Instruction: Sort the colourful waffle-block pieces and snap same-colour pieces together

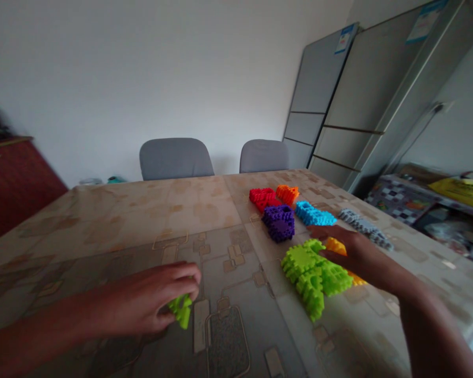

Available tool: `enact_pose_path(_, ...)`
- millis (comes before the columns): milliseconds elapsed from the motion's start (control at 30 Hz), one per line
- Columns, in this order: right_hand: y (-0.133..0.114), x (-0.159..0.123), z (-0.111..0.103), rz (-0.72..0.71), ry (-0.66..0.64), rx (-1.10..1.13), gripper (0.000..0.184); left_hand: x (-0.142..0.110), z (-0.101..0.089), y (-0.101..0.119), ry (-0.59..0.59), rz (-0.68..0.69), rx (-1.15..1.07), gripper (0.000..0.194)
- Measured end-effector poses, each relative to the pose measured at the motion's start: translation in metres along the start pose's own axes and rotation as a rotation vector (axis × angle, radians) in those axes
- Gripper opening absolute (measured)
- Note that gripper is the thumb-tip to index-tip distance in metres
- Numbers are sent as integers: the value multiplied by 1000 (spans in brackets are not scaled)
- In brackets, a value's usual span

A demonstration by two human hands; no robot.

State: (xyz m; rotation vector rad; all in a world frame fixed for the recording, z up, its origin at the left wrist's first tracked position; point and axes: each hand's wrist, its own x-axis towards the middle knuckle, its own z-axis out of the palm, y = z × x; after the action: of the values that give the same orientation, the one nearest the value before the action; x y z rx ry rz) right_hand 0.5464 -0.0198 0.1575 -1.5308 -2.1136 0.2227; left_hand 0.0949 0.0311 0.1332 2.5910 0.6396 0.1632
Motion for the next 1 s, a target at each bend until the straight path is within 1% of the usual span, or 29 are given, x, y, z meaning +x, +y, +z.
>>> enact_pose_path(67, 1, -2, -4, 57, 128, 6, 33, 14, -4, 8, -25, 25, -1, 42)
enact_pose_path(133, 1, -5, -6, 108, 270, 14, 34, 32, -10, 19, -19, 56, -4, 40)
enact_pose_path(200, -2, -8, -5, 144, 365, 40, 35, 52, -16, 30, -8, 100, -3, 37)
enact_pose_path(267, -7, -13, -2, 169, 368, 102, 34, 75, -20, 42, 15, 166, 15, 36)
enact_pose_path(333, -10, -18, 3, 198, 361, 193, 35, 99, -22, 54, 27, 267, 47, 36)
enact_pose_path(367, -10, -20, 6, 212, 378, 243, 36, 112, -22, 60, 20, 325, 64, 35)
enact_pose_path(467, -3, -24, 13, 254, 493, 375, 38, 148, -19, 78, -24, 451, 89, 33)
enact_pose_path(567, 9, -27, 19, 295, 569, 453, 36, 177, -15, 92, -59, 544, 112, 32)
enact_pose_path(667, 16, -28, 21, 314, 611, 494, 35, 198, -12, 96, -77, 597, 132, 31)
enact_pose_path(800, 15, -28, 20, 316, 652, 501, 33, 219, -8, 92, -90, 611, 171, 30)
enact_pose_path(900, 14, -27, 20, 312, 659, 505, 31, 232, -3, 93, -117, 630, 208, 29)
enact_pose_path(1000, 16, -27, 21, 316, 651, 548, 31, 239, 3, 98, -149, 661, 258, 28)
